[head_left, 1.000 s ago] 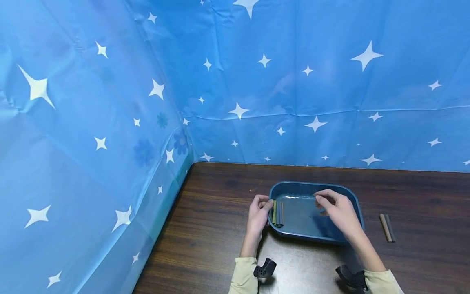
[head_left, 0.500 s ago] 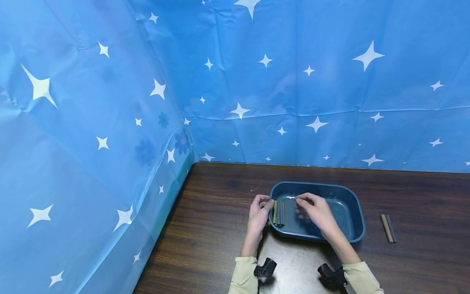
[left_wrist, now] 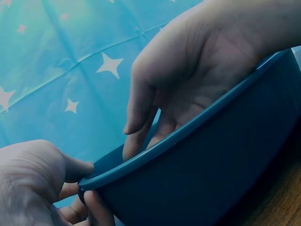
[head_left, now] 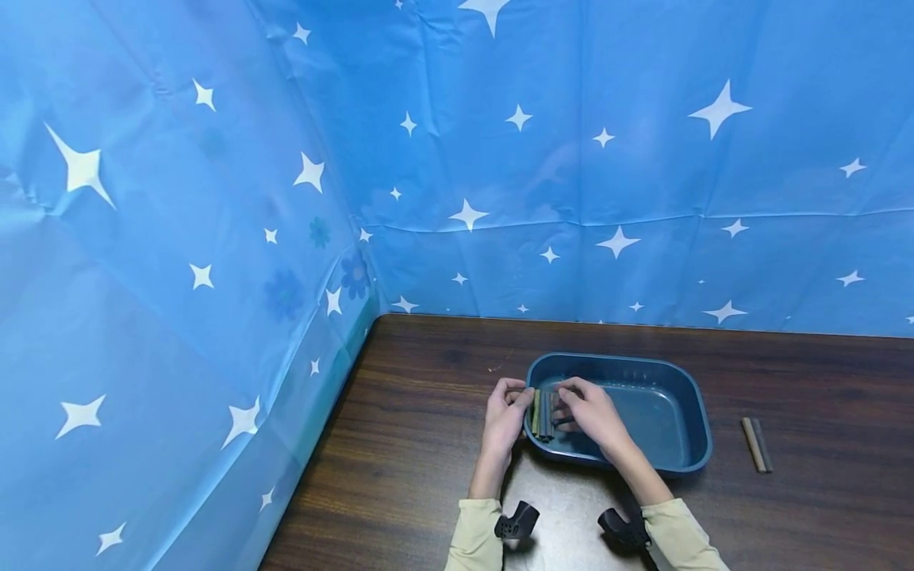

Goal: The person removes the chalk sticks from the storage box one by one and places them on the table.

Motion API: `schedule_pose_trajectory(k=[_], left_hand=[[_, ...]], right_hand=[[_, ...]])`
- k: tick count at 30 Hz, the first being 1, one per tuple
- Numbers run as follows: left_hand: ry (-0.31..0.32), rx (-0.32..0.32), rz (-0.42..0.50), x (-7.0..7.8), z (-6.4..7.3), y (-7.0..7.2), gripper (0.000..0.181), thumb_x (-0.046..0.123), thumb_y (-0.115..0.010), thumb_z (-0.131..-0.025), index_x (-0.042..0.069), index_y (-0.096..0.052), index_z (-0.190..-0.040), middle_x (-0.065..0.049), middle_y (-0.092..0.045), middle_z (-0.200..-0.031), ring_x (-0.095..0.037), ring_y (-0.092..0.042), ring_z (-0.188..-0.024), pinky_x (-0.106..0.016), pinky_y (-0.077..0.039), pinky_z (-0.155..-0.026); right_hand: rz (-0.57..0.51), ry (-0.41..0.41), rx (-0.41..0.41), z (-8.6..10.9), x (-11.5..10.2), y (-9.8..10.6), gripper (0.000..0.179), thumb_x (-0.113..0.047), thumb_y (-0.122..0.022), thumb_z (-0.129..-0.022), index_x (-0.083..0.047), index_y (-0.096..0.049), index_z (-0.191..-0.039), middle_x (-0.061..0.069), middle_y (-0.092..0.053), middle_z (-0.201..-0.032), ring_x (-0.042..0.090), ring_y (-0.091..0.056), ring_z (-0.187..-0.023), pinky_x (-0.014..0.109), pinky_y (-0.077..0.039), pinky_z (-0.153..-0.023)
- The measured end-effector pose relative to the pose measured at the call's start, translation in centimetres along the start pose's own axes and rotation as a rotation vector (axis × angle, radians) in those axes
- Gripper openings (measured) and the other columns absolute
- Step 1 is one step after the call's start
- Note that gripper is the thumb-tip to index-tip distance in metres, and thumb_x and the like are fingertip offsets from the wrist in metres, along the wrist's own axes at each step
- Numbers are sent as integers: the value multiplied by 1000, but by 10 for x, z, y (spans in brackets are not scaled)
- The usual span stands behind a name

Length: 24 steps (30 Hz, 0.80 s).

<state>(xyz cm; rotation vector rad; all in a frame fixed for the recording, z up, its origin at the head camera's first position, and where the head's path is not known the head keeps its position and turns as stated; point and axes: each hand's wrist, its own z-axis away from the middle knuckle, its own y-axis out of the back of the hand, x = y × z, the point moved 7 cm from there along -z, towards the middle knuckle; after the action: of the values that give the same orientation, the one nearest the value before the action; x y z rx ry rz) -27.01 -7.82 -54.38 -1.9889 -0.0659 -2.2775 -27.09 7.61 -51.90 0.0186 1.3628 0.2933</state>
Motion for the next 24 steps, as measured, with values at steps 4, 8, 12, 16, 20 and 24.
schedule_pose_trajectory(k=[4, 8, 12, 16, 20, 24], left_hand=[[-6, 7, 1, 1, 0, 0, 23, 12, -65, -100, -2, -60, -117, -7, -64, -86, -11, -47, -55, -22, -37, -44], [-6, 10, 2, 0, 0, -1, 23, 12, -65, -100, -2, -60, -118, -10, -65, -88, -11, -47, -55, -22, -37, -44], [-2, 11, 3, 0, 0, 0, 23, 11, -65, -100, -2, -60, -118, -11, -65, -88, -10, -46, -54, -22, -36, -44], [-6, 13, -2, 1, 0, 0, 23, 11, -66, -99, -2, -61, -117, -7, -64, -85, -9, -45, -52, -21, -35, -43], [6, 13, -7, -1, 0, 0, 22, 12, -66, -99, -1, -61, -116, -4, -62, -83, -9, -45, -51, -21, -35, -43], [12, 17, -12, -2, -1, 1, 23, 12, -66, -99, 0, -61, -117, -5, -63, -84, -8, -46, -52, -20, -35, -42]], right_hand=[[5, -12, -9, -3, 1, -7, 34, -7, -42, -109, 14, -55, -132, 26, -65, -111, 31, -71, -93, 42, -62, -75], [55, -15, -1, -5, 2, -9, 33, -6, -42, -108, 12, -56, -132, 25, -65, -109, 29, -69, -92, 42, -61, -74], [196, 29, 38, -7, 1, -7, 32, -8, -49, -104, 10, -60, -128, 26, -66, -114, 34, -68, -98, 46, -59, -79], [346, 59, 54, -10, -1, -7, 33, -12, -56, -102, 10, -62, -126, 28, -66, -120, 40, -65, -107, 52, -54, -87], [375, 37, 31, -14, 0, -11, 36, -14, -59, -102, 11, -60, -128, 28, -67, -120, 42, -64, -111, 53, -54, -89], [389, 23, 25, -19, 2, -14, 39, -11, -65, -99, 12, -57, -130, 26, -69, -112, 40, -66, -105, 51, -55, -86]])
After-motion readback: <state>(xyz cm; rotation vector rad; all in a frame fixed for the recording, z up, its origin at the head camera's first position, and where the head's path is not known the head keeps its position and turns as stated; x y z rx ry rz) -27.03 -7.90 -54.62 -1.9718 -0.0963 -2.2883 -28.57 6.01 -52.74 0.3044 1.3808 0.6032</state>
